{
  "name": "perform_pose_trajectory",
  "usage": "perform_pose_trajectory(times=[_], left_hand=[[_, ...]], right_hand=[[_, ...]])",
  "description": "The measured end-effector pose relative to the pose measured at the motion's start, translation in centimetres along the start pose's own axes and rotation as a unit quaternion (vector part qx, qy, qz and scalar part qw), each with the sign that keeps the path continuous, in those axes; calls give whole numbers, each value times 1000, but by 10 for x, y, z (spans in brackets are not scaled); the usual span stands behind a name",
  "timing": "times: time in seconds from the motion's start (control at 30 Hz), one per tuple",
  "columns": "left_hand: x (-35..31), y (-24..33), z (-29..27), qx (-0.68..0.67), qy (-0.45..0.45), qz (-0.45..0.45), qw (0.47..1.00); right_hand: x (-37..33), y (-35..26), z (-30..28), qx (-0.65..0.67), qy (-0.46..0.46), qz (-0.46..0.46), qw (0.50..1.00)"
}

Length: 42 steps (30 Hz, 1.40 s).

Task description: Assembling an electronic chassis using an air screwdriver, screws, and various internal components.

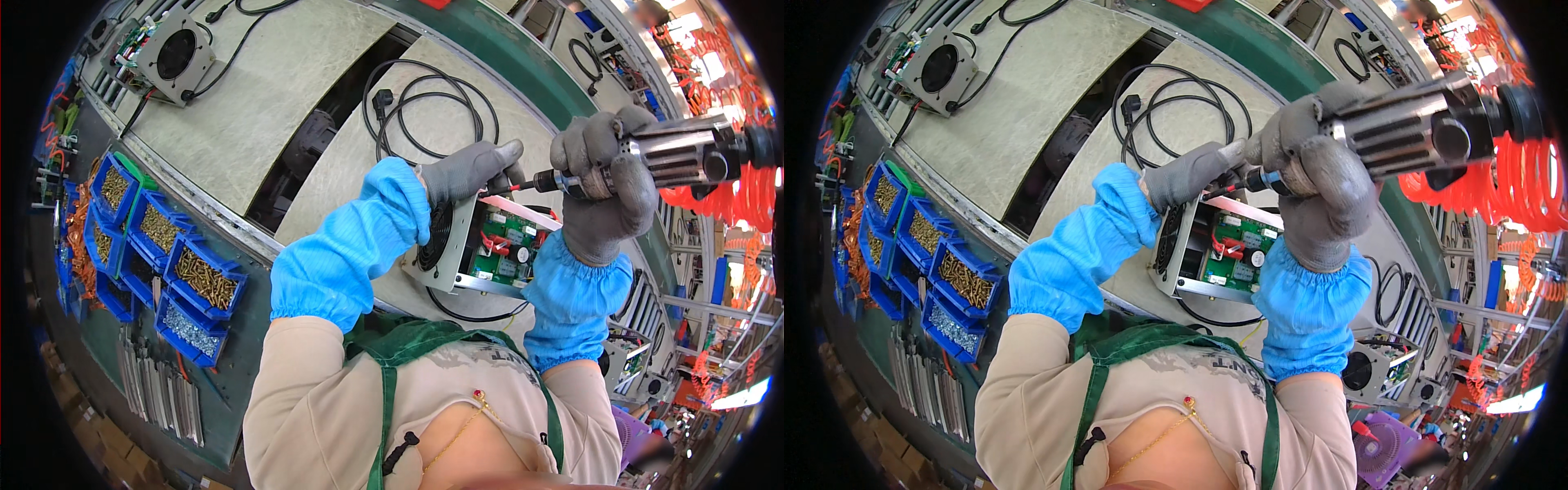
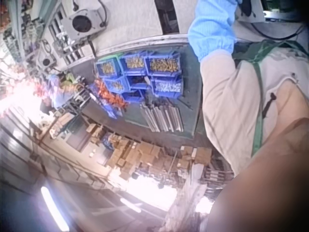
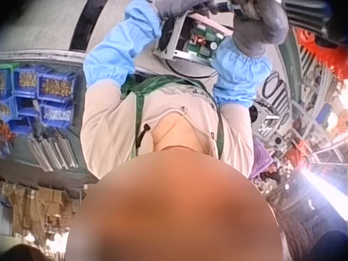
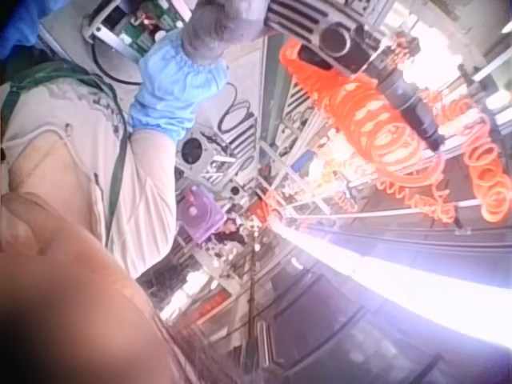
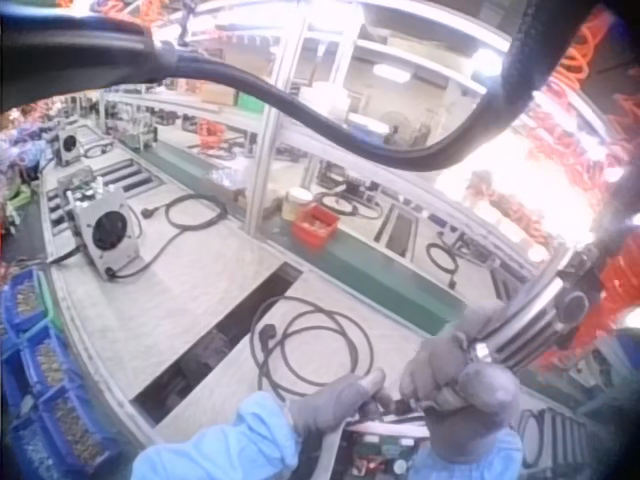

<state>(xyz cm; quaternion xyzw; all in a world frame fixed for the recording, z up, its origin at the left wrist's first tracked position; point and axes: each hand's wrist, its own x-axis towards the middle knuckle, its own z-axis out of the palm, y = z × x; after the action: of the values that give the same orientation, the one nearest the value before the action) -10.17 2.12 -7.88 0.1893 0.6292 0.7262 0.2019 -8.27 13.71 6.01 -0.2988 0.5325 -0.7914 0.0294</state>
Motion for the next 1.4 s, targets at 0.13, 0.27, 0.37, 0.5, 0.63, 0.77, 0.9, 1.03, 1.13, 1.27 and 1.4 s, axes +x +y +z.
perform_pose_trajectory(times=[0.13,0.27,0.37,0.5,0.63,0.77,0.9,1.03,1.13,1.27,1.4], left_hand=[[1,0,0,3,-12,5,1000],[0,3,1,8,-9,-18,1000],[3,-5,1,26,-5,13,1000],[10,-17,2,41,0,50,998],[13,-23,2,59,-11,60,996],[13,-27,2,53,-5,81,995],[11,-24,2,55,-15,62,996],[11,-21,4,37,-2,54,998],[7,-21,6,-51,5,8,999],[-9,-24,15,-98,138,37,985],[-44,-54,27,-19,346,90,934]], right_hand=[[-3,-2,-2,10,-34,-8,999],[-5,-4,2,-25,-47,-9,999],[-7,-2,8,-60,-61,-9,996],[-4,3,13,-58,-67,-29,996],[-1,4,6,-91,-111,-32,989],[-3,5,12,-61,-67,-15,996],[-3,3,13,-72,-107,-17,992],[-5,4,9,-61,-92,-16,994],[-4,3,8,-69,-95,-22,993],[-9,10,7,-71,-66,-33,995],[-11,14,3,-10,-54,-17,998]])
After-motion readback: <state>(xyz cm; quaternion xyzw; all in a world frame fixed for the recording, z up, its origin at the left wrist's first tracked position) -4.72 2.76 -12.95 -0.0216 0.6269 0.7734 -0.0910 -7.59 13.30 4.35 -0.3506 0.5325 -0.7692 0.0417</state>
